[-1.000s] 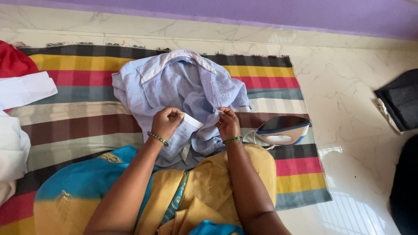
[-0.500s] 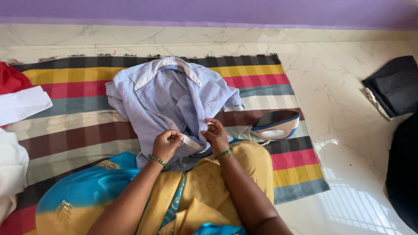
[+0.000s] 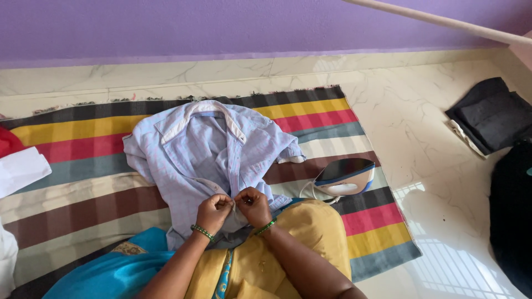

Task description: The person irons a light blue checkered shirt laid out on a striped mat on the floor. They use a handheld iron to smooth the front and back of the shirt, then button the shirt and fold it.

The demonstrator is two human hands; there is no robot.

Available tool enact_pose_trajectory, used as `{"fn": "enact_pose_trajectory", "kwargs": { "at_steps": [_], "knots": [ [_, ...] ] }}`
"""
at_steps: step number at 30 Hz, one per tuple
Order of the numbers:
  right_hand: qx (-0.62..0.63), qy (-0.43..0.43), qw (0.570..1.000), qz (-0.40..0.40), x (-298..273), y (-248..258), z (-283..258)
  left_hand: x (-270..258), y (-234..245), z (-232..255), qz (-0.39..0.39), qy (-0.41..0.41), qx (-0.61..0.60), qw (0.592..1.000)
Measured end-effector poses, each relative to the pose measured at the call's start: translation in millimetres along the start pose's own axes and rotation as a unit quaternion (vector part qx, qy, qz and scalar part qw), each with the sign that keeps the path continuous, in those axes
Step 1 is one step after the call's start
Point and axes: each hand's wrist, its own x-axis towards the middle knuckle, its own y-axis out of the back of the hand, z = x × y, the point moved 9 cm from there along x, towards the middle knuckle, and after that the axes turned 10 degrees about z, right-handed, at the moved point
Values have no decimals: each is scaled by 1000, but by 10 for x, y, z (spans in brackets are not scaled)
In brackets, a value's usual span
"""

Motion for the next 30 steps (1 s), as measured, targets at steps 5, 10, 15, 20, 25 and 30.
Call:
{"fn": "enact_pose_trajectory", "kwargs": {
  "at_steps": [5,10,15,20,25,30],
  "knots": [
    [-51,96,993,32,-43,-19,-511,67,37,52,27,8,49,998],
    [-124,202,972,7,-165,-141,-979,77,82,52,52,-22,70,996],
    [-111,143,983,10,-152,-105,-819,85,96,-52,42,-13,29,999],
    [-56,74,996,4,-192,-80,-559,4,57,-109,7,47,-36,998],
    [-52,50,997,-1,-221,-64,-494,-78,89,-9,16,37,2,999],
    [-51,60,997,-4,-273,-93,-571,-88,127,93,43,-3,57,997]
  ]
}}
